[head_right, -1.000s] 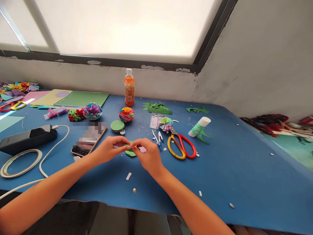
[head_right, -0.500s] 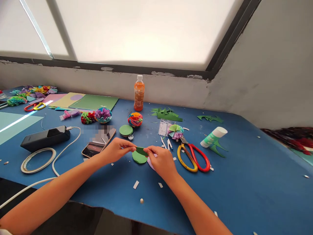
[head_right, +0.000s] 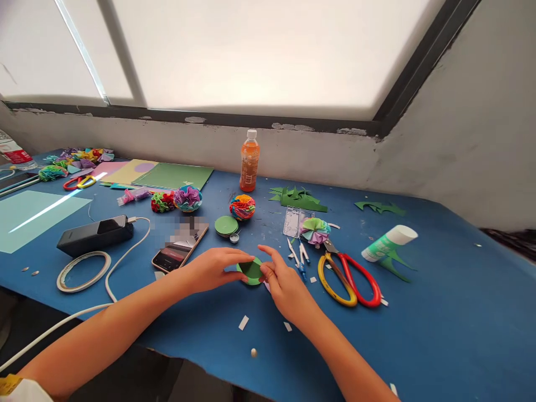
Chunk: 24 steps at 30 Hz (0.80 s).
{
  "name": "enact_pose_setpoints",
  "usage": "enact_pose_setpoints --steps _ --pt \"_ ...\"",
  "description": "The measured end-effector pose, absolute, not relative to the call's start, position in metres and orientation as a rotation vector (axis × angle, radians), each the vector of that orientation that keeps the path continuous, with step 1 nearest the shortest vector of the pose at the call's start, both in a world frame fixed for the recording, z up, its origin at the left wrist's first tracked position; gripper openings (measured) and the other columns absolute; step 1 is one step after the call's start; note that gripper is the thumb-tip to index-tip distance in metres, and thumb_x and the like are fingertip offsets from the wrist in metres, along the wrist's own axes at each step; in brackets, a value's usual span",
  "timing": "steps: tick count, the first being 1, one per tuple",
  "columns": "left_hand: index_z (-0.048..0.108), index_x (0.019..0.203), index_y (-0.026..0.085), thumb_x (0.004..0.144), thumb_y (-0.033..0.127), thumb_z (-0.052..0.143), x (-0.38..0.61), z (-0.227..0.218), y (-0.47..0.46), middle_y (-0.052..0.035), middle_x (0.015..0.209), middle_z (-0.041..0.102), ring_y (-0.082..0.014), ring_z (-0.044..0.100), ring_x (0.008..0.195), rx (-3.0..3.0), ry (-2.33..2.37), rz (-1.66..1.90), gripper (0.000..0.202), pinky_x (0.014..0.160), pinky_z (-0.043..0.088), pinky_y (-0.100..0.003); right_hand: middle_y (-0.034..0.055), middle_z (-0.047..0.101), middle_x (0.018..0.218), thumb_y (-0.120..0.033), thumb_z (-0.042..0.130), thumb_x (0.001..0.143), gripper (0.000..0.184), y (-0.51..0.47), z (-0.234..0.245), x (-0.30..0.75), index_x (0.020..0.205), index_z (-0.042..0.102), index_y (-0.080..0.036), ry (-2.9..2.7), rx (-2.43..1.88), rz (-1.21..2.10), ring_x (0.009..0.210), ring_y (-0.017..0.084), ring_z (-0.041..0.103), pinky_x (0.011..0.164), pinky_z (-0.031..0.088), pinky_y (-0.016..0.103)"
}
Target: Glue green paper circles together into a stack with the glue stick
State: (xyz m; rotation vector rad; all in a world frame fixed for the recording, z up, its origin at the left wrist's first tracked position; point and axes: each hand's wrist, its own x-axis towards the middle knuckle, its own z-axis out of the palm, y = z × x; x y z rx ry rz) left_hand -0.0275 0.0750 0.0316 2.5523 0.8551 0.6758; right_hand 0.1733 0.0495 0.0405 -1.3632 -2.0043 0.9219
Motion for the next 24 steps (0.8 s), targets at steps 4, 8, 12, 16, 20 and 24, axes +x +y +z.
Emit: enact_pose_setpoints --steps 4,8,12,16,20,24 --pt "0.056 0.114 0.019 0.087 0.032 0.049 -0.028 0.037 0.072 -0.0092 0.11 0.064 -0.0206 0.061 0.095 2.578 0.865 0.628 0.031 0.078 0.047 -0.027 0.0042 0.066 0.076 -0.038 0.038 0.088 0.044 0.047 0.045 0.173 0.127 0.041 -0.017 -1.961 -1.36 0.968 0.072 0.019 0.063 0.071 0.051 0.034" --pt "0.059 0.111 0.018 0.091 0.031 0.039 -0.026 0.04 0.068 -0.0074 0.092 0.067 -0.0187 0.063 0.082 2.588 0.93 0.614 0.031 0.07 0.046 -0.025 0.0048 0.066 0.083 -0.042 0.059 0.076 0.049 0.043 0.049 0.169 0.118 0.05 -0.019 -1.945 -1.344 0.98 0.072 0.019 0.063 0.069 0.051 0.032" --pt "0.061 0.105 0.017 0.088 0.024 0.04 -0.023 0.037 0.065 -0.0078 0.093 0.068 -0.0194 0.063 0.083 2.493 1.025 0.756 0.028 0.073 0.046 -0.027 0.0042 0.066 0.081 -0.033 0.056 0.076 0.037 0.044 0.047 0.167 0.11 0.055 -0.019 -1.912 -1.383 0.919 0.069 0.017 0.062 0.065 0.051 0.03" --pt "0.06 0.093 0.017 0.084 0.022 0.046 -0.018 0.033 0.066 -0.0053 0.085 0.067 -0.017 0.062 0.078 2.102 1.072 0.947 0.018 0.068 0.048 -0.025 0.0054 0.067 0.086 -0.026 0.047 0.08 0.03 0.048 0.042 0.168 0.106 0.058 -0.018 -1.859 -1.33 0.925 0.076 0.018 0.063 0.071 0.051 0.031" --pt "0.052 0.092 0.018 0.079 0.018 0.052 -0.014 0.029 0.066 -0.0045 0.096 0.063 -0.0113 0.059 0.07 1.766 1.027 1.115 0.013 0.059 0.048 -0.021 0.0043 0.068 0.081 -0.034 0.051 0.082 0.027 0.048 0.04 0.168 0.1 0.063 -0.019 -1.851 -1.307 0.915 0.074 0.019 0.063 0.068 0.051 0.029" --pt "0.058 0.079 0.017 0.077 0.012 0.052 -0.014 0.025 0.066 -0.0054 0.098 0.06 -0.0116 0.058 0.076 1.933 0.894 1.126 0.007 0.061 0.048 -0.021 0.0034 0.068 0.081 -0.033 0.051 0.082 0.022 0.046 0.041 0.167 0.094 0.065 -0.019 -1.872 -1.304 0.837 0.074 0.018 0.063 0.069 0.05 0.028"
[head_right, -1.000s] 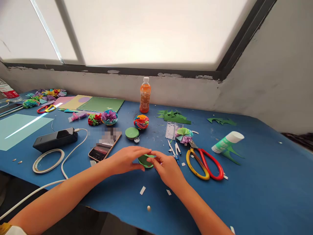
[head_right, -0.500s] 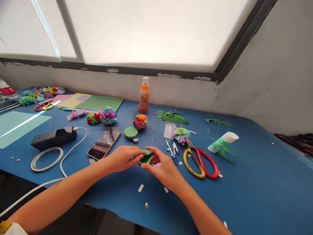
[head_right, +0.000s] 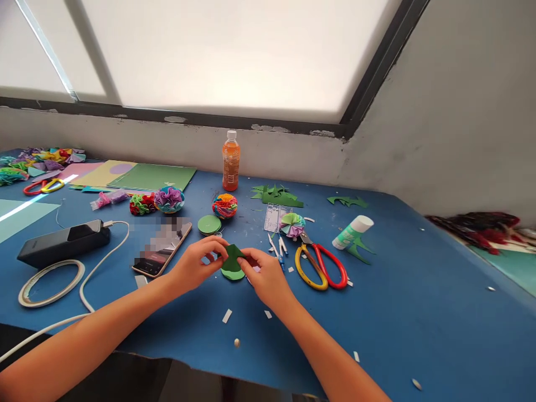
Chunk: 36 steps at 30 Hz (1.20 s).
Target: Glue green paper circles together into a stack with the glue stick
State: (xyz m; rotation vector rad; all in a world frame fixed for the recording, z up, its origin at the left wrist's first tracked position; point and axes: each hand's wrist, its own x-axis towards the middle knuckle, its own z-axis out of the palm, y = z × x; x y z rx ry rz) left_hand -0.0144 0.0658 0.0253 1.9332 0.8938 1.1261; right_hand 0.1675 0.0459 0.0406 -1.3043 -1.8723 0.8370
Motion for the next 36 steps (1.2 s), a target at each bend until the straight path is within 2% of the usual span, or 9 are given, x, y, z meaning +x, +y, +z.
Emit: enact_pose_setpoints --steps 4,7,13,16,19,22,25,31,36 --pt "0.061 0.094 0.017 0.078 0.015 0.053 -0.013 0.022 0.065 -0.0065 0.097 0.061 -0.0127 0.059 0.077 1.957 0.871 1.112 0.018 0.059 0.049 -0.021 0.003 0.066 0.078 -0.028 0.054 0.08 0.015 0.042 0.041 0.165 0.088 0.064 -0.019 -1.934 -1.318 0.683 0.071 0.016 0.061 0.066 0.049 0.026" --pt "0.061 0.095 0.016 0.078 0.015 0.053 -0.012 0.021 0.064 -0.0069 0.096 0.062 -0.0134 0.059 0.077 1.962 0.885 1.101 0.019 0.06 0.05 -0.022 0.0033 0.064 0.077 -0.022 0.053 0.081 0.011 0.039 0.04 0.164 0.085 0.063 -0.019 -2.011 -1.275 0.477 0.07 0.016 0.06 0.066 0.049 0.027" --pt "0.059 0.095 0.016 0.082 0.017 0.048 -0.012 0.019 0.064 -0.0062 0.092 0.065 -0.0144 0.059 0.077 2.077 0.943 1.019 0.017 0.064 0.048 -0.024 0.0088 0.063 0.097 -0.016 0.047 0.084 0.016 0.037 0.035 0.165 0.085 0.061 -0.021 -2.148 -1.117 0.094 0.09 0.02 0.061 0.078 0.049 0.033" --pt "0.053 0.101 0.019 0.084 0.02 0.047 -0.013 0.021 0.06 -0.0037 0.092 0.067 -0.012 0.059 0.066 2.094 1.034 0.939 0.019 0.061 0.046 -0.024 0.0088 0.063 0.103 -0.015 0.045 0.084 0.016 0.037 0.034 0.166 0.084 0.059 -0.021 -2.169 -1.101 0.103 0.094 0.02 0.061 0.081 0.049 0.033" --pt "0.047 0.109 0.021 0.086 0.026 0.046 -0.015 0.026 0.056 -0.002 0.097 0.068 -0.01 0.056 0.058 2.128 1.03 0.857 0.023 0.059 0.045 -0.024 0.0051 0.067 0.086 -0.018 0.047 0.085 0.01 0.036 0.033 0.165 0.086 0.057 -0.021 -2.159 -1.179 0.151 0.077 0.017 0.064 0.071 0.049 0.029" --pt "0.049 0.108 0.023 0.085 0.031 0.051 -0.015 0.03 0.054 -0.0017 0.097 0.069 -0.0136 0.062 0.073 2.185 0.962 0.801 0.025 0.064 0.046 -0.024 0.0028 0.066 0.074 -0.023 0.051 0.084 0.006 0.034 0.034 0.163 0.088 0.055 -0.021 -2.153 -1.273 0.103 0.065 0.018 0.063 0.061 0.047 0.028" --pt "0.054 0.105 0.022 0.086 0.029 0.049 -0.015 0.028 0.056 -0.0027 0.097 0.07 -0.0167 0.064 0.086 2.214 0.966 0.824 0.021 0.068 0.047 -0.025 0.0027 0.067 0.075 -0.024 0.052 0.084 0.012 0.031 0.034 0.162 0.095 0.054 -0.021 -2.126 -1.276 0.093 0.068 0.018 0.065 0.063 0.047 0.028" --pt "0.057 0.103 0.021 0.087 0.026 0.046 -0.016 0.022 0.059 -0.0047 0.097 0.07 -0.0176 0.066 0.087 2.207 1.001 0.923 0.02 0.072 0.05 -0.026 0.0016 0.07 0.084 -0.022 0.051 0.085 0.025 0.029 0.038 0.162 0.11 0.051 -0.024 -2.015 -1.321 0.279 0.079 0.018 0.067 0.07 0.049 0.027" --pt "0.057 0.106 0.022 0.082 0.02 0.052 -0.014 0.026 0.055 -0.0033 0.092 0.071 -0.0186 0.065 0.082 2.241 1.032 0.842 0.025 0.074 0.05 -0.031 0.0061 0.071 0.084 -0.022 0.046 0.087 0.023 0.027 0.04 0.163 0.105 0.059 -0.023 -2.105 -1.22 0.15 0.081 0.022 0.065 0.075 0.048 0.034"
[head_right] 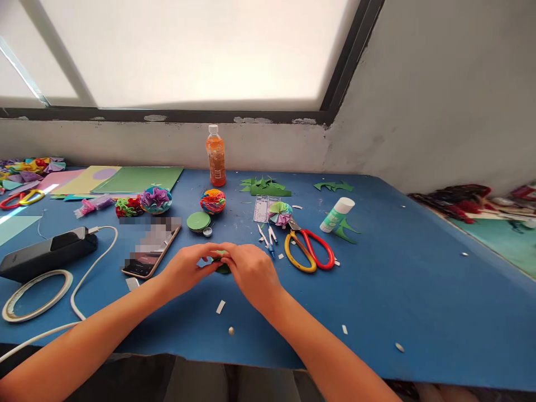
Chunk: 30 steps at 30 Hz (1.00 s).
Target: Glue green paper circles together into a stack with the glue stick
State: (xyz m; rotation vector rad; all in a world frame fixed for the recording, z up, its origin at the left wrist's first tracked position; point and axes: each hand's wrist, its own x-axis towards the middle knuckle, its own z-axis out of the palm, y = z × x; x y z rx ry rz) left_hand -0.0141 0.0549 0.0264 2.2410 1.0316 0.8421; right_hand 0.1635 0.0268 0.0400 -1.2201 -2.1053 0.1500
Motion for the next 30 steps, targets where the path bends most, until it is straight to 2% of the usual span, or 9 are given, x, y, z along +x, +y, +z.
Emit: enact_pose_setpoints --steps 3,7,9,12,15,20,24,27,30 --pt "0.061 0.1 0.02 0.08 0.02 0.054 -0.011 0.031 0.053 -0.0029 0.085 0.071 -0.0175 0.064 0.078 2.056 1.027 0.932 0.022 0.07 0.05 -0.028 0.0057 0.071 0.087 -0.028 0.048 0.087 0.02 0.025 0.044 0.162 0.102 0.06 -0.024 -2.017 -1.175 0.328 0.082 0.021 0.065 0.076 0.049 0.033" --pt "0.064 0.083 0.015 0.074 0.027 0.062 -0.008 0.038 0.053 -0.0042 0.075 0.068 -0.0159 0.063 0.071 1.609 0.949 1.049 0.015 0.065 0.05 -0.025 0.0042 0.068 0.087 -0.039 0.051 0.084 0.024 0.027 0.049 0.16 0.094 0.062 -0.021 -1.7 -1.24 0.791 0.076 0.017 0.064 0.066 0.05 0.027" --pt "0.063 0.075 0.013 0.071 0.028 0.066 -0.007 0.04 0.054 -0.0033 0.072 0.065 -0.0138 0.059 0.067 1.464 0.905 1.046 0.016 0.063 0.048 -0.025 0.0039 0.068 0.084 -0.041 0.056 0.08 0.025 0.03 0.049 0.16 0.089 0.064 -0.019 -1.603 -1.237 0.985 0.073 0.016 0.063 0.063 0.05 0.026" --pt "0.061 0.071 0.014 0.068 0.027 0.067 -0.007 0.042 0.054 -0.0011 0.072 0.06 -0.0108 0.054 0.065 1.338 0.855 1.037 0.015 0.061 0.044 -0.022 0.0033 0.068 0.082 -0.04 0.063 0.074 0.026 0.034 0.046 0.159 0.09 0.066 -0.019 -1.508 -1.179 1.186 0.074 0.016 0.062 0.064 0.049 0.026" --pt "0.062 0.07 0.014 0.066 0.027 0.069 -0.007 0.041 0.055 -0.0005 0.072 0.058 -0.0109 0.052 0.067 1.284 0.873 1.031 0.015 0.062 0.042 -0.022 0.0026 0.068 0.081 -0.038 0.064 0.072 0.027 0.035 0.043 0.158 0.091 0.068 -0.02 -1.487 -1.153 1.248 0.074 0.015 0.061 0.065 0.048 0.026" --pt "0.064 0.073 0.013 0.063 0.031 0.072 -0.008 0.039 0.055 -0.0016 0.068 0.061 -0.0121 0.054 0.064 1.22 0.898 0.959 0.022 0.063 0.044 -0.024 0.0017 0.067 0.072 -0.038 0.064 0.072 0.027 0.034 0.043 0.159 0.088 0.071 -0.018 -1.471 -1.158 1.274 0.064 0.013 0.058 0.059 0.047 0.024" --pt "0.065 0.077 0.013 0.066 0.036 0.07 -0.009 0.039 0.055 -0.0018 0.068 0.062 -0.0122 0.055 0.063 1.249 0.866 0.943 0.026 0.063 0.045 -0.025 0.0012 0.067 0.071 -0.036 0.069 0.066 0.024 0.035 0.043 0.16 0.081 0.072 -0.018 -1.406 -1.159 1.269 0.063 0.013 0.058 0.059 0.048 0.025" --pt "0.067 0.085 0.013 0.07 0.039 0.067 -0.011 0.039 0.054 -0.003 0.073 0.064 -0.013 0.057 0.067 1.333 0.84 0.957 0.03 0.064 0.047 -0.026 0.0014 0.068 0.07 -0.037 0.069 0.066 0.024 0.034 0.044 0.161 0.081 0.072 -0.018 -1.399 -1.166 1.258 0.065 0.014 0.059 0.061 0.049 0.027" --pt "0.068 0.09 0.015 0.069 0.035 0.07 -0.011 0.036 0.053 -0.0046 0.081 0.065 -0.015 0.058 0.074 1.491 0.852 1.015 0.029 0.063 0.048 -0.025 0.0014 0.068 0.071 -0.036 0.069 0.067 0.024 0.033 0.046 0.162 0.083 0.073 -0.019 -1.425 -1.185 1.213 0.067 0.016 0.061 0.062 0.049 0.027"
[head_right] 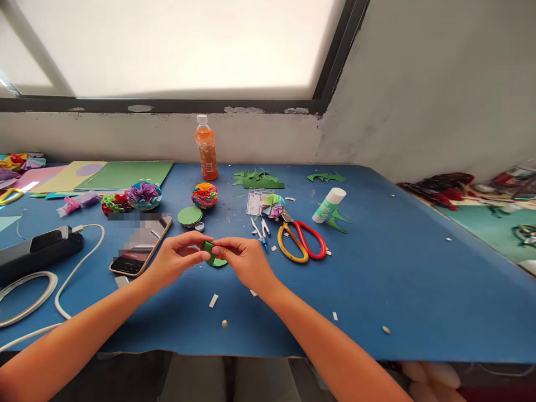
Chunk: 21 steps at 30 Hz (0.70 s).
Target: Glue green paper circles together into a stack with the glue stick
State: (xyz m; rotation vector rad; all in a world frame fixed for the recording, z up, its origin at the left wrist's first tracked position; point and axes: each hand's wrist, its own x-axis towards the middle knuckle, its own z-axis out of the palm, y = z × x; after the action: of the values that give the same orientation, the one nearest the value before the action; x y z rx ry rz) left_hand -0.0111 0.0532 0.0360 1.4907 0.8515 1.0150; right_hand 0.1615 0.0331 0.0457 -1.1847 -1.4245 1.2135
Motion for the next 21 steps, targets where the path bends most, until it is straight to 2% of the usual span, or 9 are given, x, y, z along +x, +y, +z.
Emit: enact_pose_setpoints --steps 4,9,17,21 --pt "0.071 0.082 0.015 0.073 0.03 0.067 -0.0103 0.0339 0.0518 -0.0044 0.076 0.065 -0.0133 0.056 0.07 1.578 0.874 1.103 0.018 0.056 0.045 -0.021 0.0012 0.067 0.071 -0.036 0.068 0.068 0.023 0.0315 0.0474 0.1596 0.084 0.073 -0.019 -1.439 -1.195 1.18 0.066 0.015 0.059 0.057 0.046 0.024" --pt "0.073 0.076 0.015 0.069 0.028 0.069 -0.0087 0.0373 0.0502 -0.0027 0.069 0.064 -0.0116 0.054 0.063 1.506 0.947 1.143 0.015 0.051 0.047 -0.02 0.0009 0.065 0.068 -0.036 0.068 0.069 0.023 0.0313 0.0482 0.1567 0.081 0.071 -0.017 -1.402 -1.194 1.239 0.062 0.013 0.058 0.052 0.044 0.022" --pt "0.073 0.071 0.015 0.064 0.028 0.072 -0.0076 0.0363 0.0519 -0.0025 0.067 0.065 -0.0118 0.055 0.061 1.404 0.982 1.146 0.015 0.049 0.048 -0.02 0.0028 0.069 0.077 -0.037 0.062 0.074 0.025 0.0307 0.0441 0.1575 0.087 0.071 -0.017 -1.523 -1.203 1.115 0.069 0.016 0.061 0.062 0.048 0.025" --pt "0.073 0.073 0.015 0.065 0.029 0.072 -0.0076 0.0367 0.0509 -0.0026 0.068 0.066 -0.0121 0.057 0.062 1.407 0.989 1.121 0.017 0.051 0.05 -0.02 0.0036 0.07 0.079 -0.036 0.058 0.078 0.025 0.03 0.0428 0.1594 0.09 0.071 -0.018 -1.638 -1.202 0.988 0.07 0.017 0.063 0.062 0.049 0.026"
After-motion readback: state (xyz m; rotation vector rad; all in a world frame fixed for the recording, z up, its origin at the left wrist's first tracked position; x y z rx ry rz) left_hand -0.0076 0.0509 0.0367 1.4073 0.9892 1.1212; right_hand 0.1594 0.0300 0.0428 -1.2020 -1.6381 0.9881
